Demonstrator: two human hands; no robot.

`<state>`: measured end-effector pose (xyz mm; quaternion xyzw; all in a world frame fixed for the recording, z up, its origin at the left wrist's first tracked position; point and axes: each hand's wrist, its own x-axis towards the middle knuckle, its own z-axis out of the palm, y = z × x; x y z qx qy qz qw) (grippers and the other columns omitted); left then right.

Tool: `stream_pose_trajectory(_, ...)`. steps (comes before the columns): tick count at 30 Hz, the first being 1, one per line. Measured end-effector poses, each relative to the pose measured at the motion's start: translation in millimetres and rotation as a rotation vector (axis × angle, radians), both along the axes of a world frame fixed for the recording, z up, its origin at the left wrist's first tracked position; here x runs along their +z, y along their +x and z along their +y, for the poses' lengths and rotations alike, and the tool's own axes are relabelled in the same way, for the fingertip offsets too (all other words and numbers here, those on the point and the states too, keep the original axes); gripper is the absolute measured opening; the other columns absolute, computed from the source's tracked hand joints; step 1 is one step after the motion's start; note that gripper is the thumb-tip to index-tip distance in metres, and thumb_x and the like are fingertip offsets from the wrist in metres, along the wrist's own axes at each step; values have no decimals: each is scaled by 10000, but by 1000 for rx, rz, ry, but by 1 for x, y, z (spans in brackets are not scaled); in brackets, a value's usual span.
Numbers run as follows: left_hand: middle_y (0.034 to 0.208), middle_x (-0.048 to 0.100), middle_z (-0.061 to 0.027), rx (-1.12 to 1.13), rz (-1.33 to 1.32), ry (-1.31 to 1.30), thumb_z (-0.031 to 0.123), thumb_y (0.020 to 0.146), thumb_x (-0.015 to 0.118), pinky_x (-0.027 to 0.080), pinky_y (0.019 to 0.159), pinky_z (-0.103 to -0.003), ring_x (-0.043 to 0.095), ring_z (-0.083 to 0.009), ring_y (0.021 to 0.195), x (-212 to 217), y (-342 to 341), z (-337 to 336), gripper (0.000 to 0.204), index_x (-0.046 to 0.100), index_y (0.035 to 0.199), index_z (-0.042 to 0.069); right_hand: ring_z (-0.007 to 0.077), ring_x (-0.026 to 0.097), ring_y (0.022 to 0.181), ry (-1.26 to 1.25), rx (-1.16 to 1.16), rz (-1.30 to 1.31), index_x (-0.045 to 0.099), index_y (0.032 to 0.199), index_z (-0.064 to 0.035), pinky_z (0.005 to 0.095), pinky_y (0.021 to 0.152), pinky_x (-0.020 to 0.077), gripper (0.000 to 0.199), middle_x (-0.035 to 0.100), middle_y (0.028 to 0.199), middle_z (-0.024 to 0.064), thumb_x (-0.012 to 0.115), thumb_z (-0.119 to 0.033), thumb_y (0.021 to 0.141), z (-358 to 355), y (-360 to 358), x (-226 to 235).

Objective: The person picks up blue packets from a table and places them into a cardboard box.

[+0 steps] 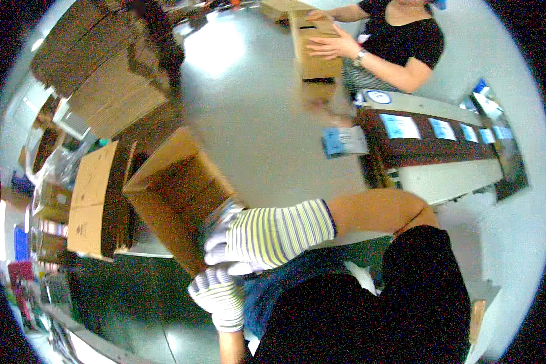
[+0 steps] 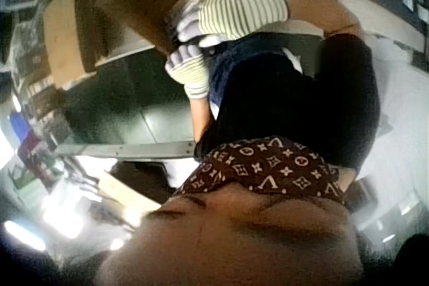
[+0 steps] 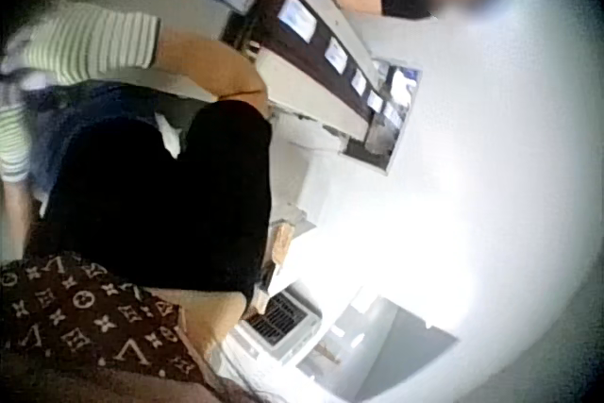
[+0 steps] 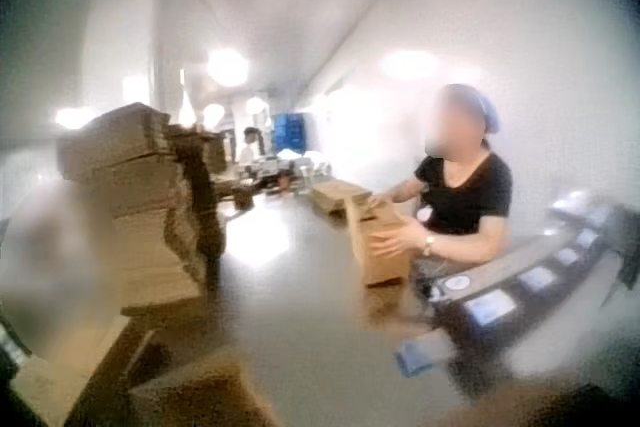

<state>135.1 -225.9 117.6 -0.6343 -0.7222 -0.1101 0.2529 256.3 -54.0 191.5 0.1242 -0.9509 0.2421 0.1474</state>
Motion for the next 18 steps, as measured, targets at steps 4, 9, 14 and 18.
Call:
stream_pose_trajectory(4, 648, 447, -33, 33, -75, 130, 370, 735, 671, 345, 596, -391, 474, -238, 626, 5, -8, 15, 261, 509, 744, 165, 322, 560, 1043, -42, -404, 323, 546, 1144, -74, 427, 892, 460, 382, 582, 1122, 131, 620, -297, 843, 20, 21, 1)
stream_pose_trajectory(9, 633, 426, -46, 13, -44, 150, 370, 744, 690, 330, 568, -392, 463, -255, 614, 6, -5, 24, 312, 471, 738, 149, 336, 541, 1078, -73, -816, 159, 533, 1195, -60, 439, 915, 442, 426, 562, 1185, 158, 612, -309, 859, 37, 61, -67)
stream_pose_trajectory(14, 680, 442, -34, 21, -53, 111, 378, 803, 644, 326, 617, -386, 470, -240, 658, 0, -6, 18, 275, 494, 795, 147, 360, 495, 1147, 169, -847, -212, 511, 1223, -19, 454, 986, 390, 485, 513, 1251, 195, 544, -363, 882, 42, 69, -150)
stream_pose_trajectory(18, 677, 440, -37, 12, -49, 127, 373, 804, 643, 326, 614, -389, 465, -246, 651, 0, -5, 18, 276, 497, 798, 139, 368, 446, 1206, 173, -874, -97, 507, 1231, -12, 469, 1026, 351, 492, 475, 1302, 206, 537, -355, 880, 32, 66, -187)
